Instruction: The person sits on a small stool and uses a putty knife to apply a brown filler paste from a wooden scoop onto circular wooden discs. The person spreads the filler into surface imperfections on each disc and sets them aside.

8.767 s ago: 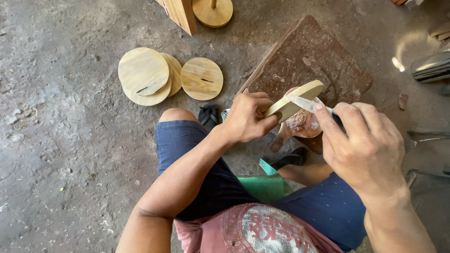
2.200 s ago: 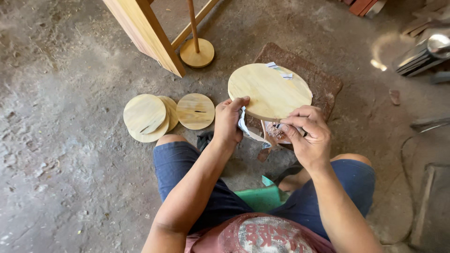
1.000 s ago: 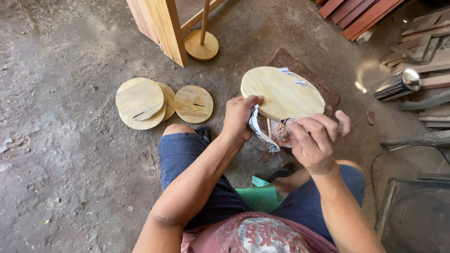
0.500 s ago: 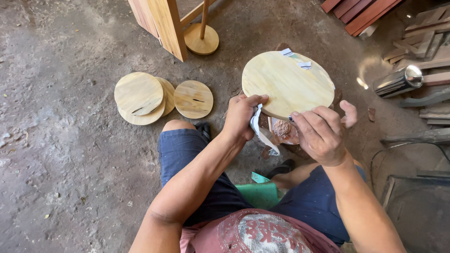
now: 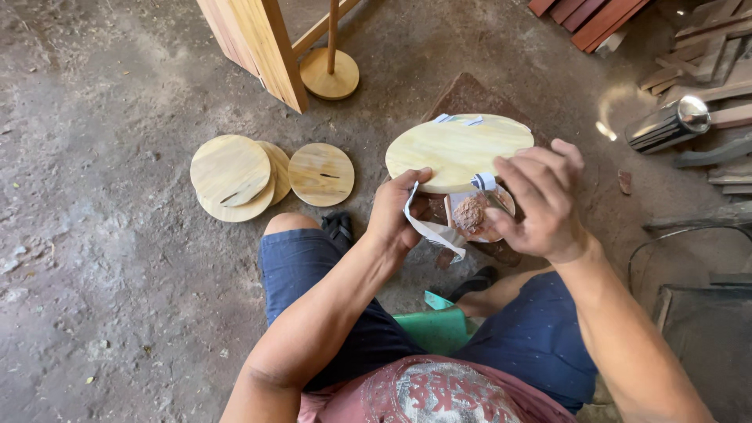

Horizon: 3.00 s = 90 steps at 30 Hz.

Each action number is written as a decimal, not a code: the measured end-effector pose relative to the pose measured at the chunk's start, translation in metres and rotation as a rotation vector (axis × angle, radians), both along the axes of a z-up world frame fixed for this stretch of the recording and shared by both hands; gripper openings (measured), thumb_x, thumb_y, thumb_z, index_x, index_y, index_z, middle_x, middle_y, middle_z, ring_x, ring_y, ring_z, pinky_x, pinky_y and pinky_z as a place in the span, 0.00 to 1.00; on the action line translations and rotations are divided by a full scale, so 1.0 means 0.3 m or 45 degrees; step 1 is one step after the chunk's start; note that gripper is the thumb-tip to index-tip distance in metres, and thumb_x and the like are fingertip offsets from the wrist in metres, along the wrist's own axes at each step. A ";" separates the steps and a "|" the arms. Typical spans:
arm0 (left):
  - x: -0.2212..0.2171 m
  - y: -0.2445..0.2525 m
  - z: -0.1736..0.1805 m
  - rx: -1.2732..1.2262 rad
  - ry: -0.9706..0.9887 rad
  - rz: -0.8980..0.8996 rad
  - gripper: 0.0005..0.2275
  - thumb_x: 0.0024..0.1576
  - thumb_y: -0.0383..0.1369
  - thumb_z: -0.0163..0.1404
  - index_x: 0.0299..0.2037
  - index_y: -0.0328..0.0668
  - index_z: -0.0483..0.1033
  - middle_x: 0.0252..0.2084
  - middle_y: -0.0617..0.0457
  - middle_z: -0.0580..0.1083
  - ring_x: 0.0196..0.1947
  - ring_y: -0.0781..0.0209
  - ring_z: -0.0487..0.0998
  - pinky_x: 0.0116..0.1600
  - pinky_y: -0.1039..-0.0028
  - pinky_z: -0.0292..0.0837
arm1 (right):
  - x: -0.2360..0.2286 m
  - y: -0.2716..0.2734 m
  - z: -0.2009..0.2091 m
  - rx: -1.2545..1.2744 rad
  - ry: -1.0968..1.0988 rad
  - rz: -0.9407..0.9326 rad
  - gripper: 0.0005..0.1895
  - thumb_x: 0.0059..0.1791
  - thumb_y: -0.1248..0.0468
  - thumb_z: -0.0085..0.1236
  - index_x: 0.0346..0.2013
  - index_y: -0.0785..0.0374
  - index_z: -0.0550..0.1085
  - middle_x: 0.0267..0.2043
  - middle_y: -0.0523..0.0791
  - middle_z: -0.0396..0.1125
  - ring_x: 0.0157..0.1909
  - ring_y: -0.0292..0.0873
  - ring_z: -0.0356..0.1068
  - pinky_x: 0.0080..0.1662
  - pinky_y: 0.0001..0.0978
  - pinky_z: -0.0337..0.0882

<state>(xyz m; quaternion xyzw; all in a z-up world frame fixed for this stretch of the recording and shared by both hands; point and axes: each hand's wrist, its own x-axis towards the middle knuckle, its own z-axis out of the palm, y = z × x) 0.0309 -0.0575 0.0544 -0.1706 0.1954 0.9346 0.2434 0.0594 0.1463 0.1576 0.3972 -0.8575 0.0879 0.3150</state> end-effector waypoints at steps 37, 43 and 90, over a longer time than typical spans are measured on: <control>0.006 0.026 -0.050 0.263 0.127 -0.058 0.06 0.59 0.29 0.52 0.33 0.38 0.70 0.15 0.59 0.64 0.10 0.71 0.57 0.17 0.79 0.51 | -0.068 -0.004 -0.044 -0.395 -0.155 0.044 0.36 0.48 0.40 0.59 0.57 0.66 0.71 0.58 0.51 0.64 0.63 0.52 0.60 0.65 0.50 0.58; -0.007 0.010 -0.109 0.352 0.209 -0.071 0.08 0.58 0.32 0.53 0.30 0.40 0.70 0.10 0.59 0.58 0.09 0.69 0.54 0.17 0.77 0.47 | 0.039 -0.006 -0.127 -1.002 -0.189 -0.162 0.32 0.56 0.47 0.64 0.63 0.66 0.66 0.64 0.49 0.61 0.67 0.46 0.60 0.70 0.39 0.61; -0.503 -0.825 -0.175 -1.551 0.152 0.630 0.08 0.48 0.26 0.58 0.28 0.22 0.79 0.20 0.48 0.75 0.16 0.61 0.73 0.21 0.68 0.64 | 0.129 0.391 -0.555 -0.969 -0.684 -0.590 0.07 0.60 0.73 0.60 0.52 0.72 0.73 0.51 0.50 0.71 0.52 0.38 0.72 0.58 0.26 0.71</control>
